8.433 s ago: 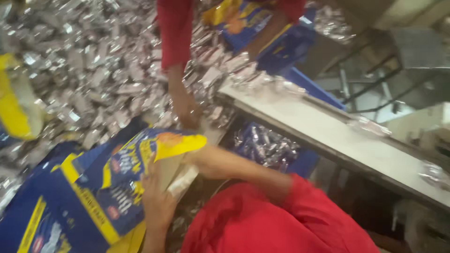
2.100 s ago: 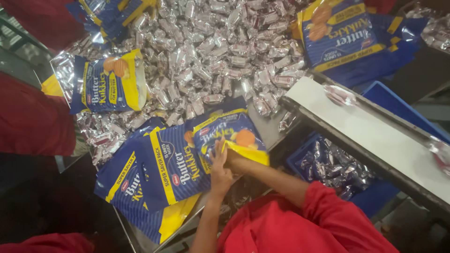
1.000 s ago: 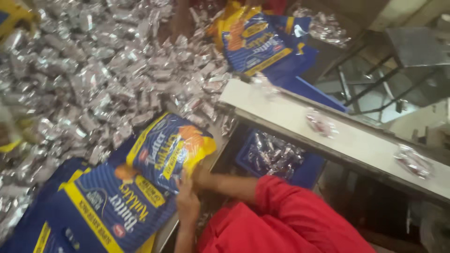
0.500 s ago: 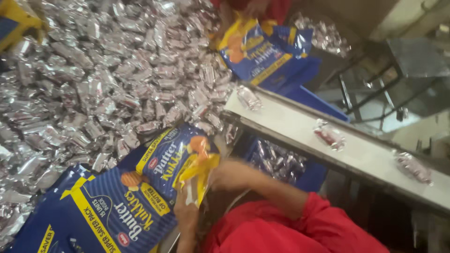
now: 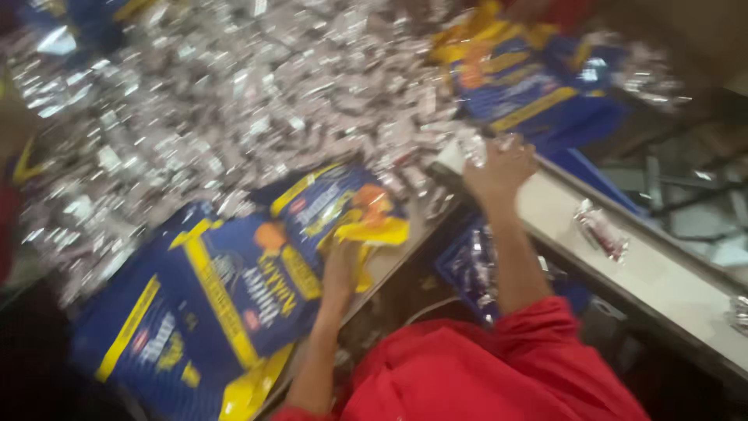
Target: The person places individually wrapped cookies into a large blue and yellow Butter Kookies bag. They repeatedly pick cookies from a pile on the table and put them into the bag, then move the filled bag aside.
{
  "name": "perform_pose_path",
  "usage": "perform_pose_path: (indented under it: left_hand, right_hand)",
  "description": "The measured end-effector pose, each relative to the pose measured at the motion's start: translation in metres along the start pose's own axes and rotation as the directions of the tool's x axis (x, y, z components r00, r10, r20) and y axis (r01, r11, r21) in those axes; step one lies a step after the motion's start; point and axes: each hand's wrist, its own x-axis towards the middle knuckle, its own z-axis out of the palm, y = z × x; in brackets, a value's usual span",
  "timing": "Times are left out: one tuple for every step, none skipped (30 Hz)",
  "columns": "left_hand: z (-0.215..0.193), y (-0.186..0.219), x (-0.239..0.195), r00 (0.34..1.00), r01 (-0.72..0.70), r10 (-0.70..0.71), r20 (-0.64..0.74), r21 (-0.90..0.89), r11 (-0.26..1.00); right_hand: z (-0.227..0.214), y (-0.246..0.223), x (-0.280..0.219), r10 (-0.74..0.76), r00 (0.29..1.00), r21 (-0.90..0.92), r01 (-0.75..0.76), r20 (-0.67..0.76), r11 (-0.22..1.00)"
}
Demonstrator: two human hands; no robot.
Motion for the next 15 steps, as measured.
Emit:
perform_pose_path:
  left_hand:
    - [-0.011, 0.014, 0.000, 0.995, 0.095, -0.094, 0.029, -0.017, 0.995]
    - [-0.021, 0.033, 0.007, 0.984, 0.167, -0.164, 0.064, -0.044, 0.985]
    - [-0.036, 0.053, 0.005, 0.991, 0.128, -0.127, 0.038, -0.011, 0.992]
    - [-0.045, 0.075, 0.003, 0.996, 0.083, -0.083, 0.017, 0.012, 0.996]
    - [-0.052, 0.092, 0.003, 0.999, 0.039, -0.039, -0.002, 0.037, 0.999]
    - [-0.056, 0.105, 0.003, 0.999, 0.017, -0.015, -0.032, 0.062, 0.998]
    - [-0.058, 0.114, 0.002, 0.998, -0.005, 0.010, -0.062, 0.087, 0.996]
    - [-0.060, 0.120, 0.002, 0.995, -0.031, 0.041, -0.088, 0.113, 0.993]
    - [-0.060, 0.123, 0.000, 0.990, -0.035, 0.032, -0.137, -0.022, 0.999]
    - [-0.058, 0.126, -0.003, 0.984, -0.048, 0.018, -0.177, -0.163, 0.985]
    - [-0.055, 0.127, -0.006, 0.977, -0.064, -0.002, -0.213, -0.300, 0.952]
    - [-0.051, 0.127, -0.010, 0.976, -0.021, -0.064, -0.207, -0.387, 0.922]
    - [-0.048, 0.125, -0.015, 0.973, 0.021, -0.126, -0.194, -0.470, 0.882]
    - [-0.046, 0.122, -0.022, 0.966, 0.066, -0.190, -0.175, -0.544, 0.837]
    - [-0.042, 0.121, -0.030, 0.977, 0.045, -0.116, -0.178, -0.357, 0.933]
  right_hand:
    - [-0.009, -0.001, -0.003, -0.019, 0.996, 0.041, 0.016, 0.090, 0.999]
    - [-0.018, -0.002, -0.006, -0.106, 0.989, 0.316, 0.068, 0.106, 0.946]
    - [-0.025, -0.003, -0.015, -0.195, 0.976, 0.567, 0.105, 0.101, 0.817]
    - [-0.030, -0.002, -0.024, -0.271, 0.960, 0.766, 0.122, 0.071, 0.631]
    - [-0.026, -0.008, -0.042, -0.431, 0.899, 0.933, 0.090, 0.075, 0.349]
    - [-0.020, -0.012, -0.069, -0.574, 0.818, 0.999, -0.011, 0.037, 0.048]
    - [-0.009, -0.022, -0.095, -0.644, 0.763, 0.989, 0.047, 0.057, 0.143]
    - [0.003, -0.033, -0.115, -0.776, 0.629, 0.947, 0.278, -0.055, 0.158]
    - [0.022, -0.057, -0.150, -0.751, 0.659, 0.928, 0.303, -0.041, 0.215]
    - [0.039, -0.075, -0.163, -0.774, 0.608, 0.978, 0.197, -0.177, -0.069]
    - [0.053, -0.086, -0.170, -0.758, 0.570, 0.937, 0.065, -0.318, -0.344]
    - [0.066, -0.094, -0.170, -0.753, 0.632, 0.983, 0.137, -0.181, -0.121]
    - [0.077, -0.102, -0.167, -0.715, 0.698, 0.976, 0.185, -0.050, 0.113]
    - [0.081, -0.106, -0.168, -0.645, 0.761, 0.918, 0.204, 0.069, 0.339]
    - [0.076, -0.097, -0.174, -0.639, 0.755, 0.800, 0.290, 0.146, 0.526]
